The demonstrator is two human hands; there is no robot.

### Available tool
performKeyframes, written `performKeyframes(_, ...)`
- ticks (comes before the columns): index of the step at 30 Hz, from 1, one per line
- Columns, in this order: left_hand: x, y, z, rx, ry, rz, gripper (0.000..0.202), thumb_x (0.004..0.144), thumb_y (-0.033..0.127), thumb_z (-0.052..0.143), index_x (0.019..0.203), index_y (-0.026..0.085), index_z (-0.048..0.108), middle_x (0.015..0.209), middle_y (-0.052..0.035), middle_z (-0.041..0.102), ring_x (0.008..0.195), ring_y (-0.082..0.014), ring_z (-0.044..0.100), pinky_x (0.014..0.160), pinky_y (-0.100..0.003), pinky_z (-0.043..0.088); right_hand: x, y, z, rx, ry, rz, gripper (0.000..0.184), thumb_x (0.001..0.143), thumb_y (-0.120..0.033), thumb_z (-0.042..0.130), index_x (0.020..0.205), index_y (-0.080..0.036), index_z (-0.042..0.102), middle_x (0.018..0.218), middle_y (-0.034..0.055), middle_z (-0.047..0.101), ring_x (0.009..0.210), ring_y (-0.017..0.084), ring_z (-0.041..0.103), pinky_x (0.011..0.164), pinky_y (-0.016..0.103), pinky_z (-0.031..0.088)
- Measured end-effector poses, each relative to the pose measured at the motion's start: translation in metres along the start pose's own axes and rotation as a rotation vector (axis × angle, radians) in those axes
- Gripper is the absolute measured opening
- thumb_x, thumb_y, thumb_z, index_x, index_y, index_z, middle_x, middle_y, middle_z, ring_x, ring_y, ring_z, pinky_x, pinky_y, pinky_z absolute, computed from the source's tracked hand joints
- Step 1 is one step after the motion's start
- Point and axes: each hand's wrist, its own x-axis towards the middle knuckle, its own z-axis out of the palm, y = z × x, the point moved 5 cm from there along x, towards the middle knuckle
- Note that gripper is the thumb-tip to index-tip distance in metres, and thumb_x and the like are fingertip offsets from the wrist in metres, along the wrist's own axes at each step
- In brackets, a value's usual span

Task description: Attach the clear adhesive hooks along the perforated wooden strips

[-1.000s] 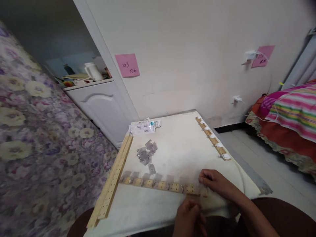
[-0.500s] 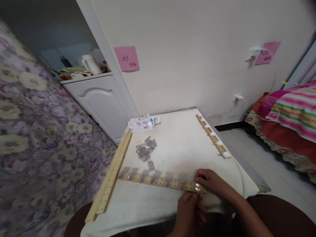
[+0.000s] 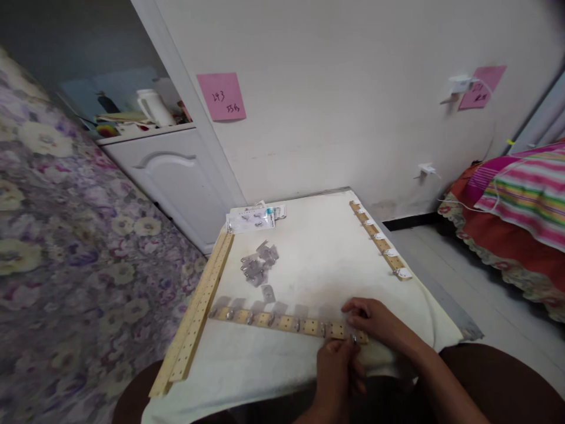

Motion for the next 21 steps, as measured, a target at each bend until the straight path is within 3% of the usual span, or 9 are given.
performKeyframes(21, -0.0027, 0.0024, -0.0032, 0.029, 0.054, 0.033, 0.039, 0.065, 0.055, 0.059, 0.068, 0.017, 0.056, 0.039, 0.0045, 0.05, 0.028, -0.0079, 0.038, 0.036, -0.021, 0.018, 0.0014, 0.0071, 0.0004, -0.052, 0.02, -0.014, 0.028, 0.069, -0.021, 0.058, 0.095, -0.017, 0.068, 0.075, 0.0011, 0.066, 0.068, 0.016, 0.056, 0.063, 0.026, 0.041)
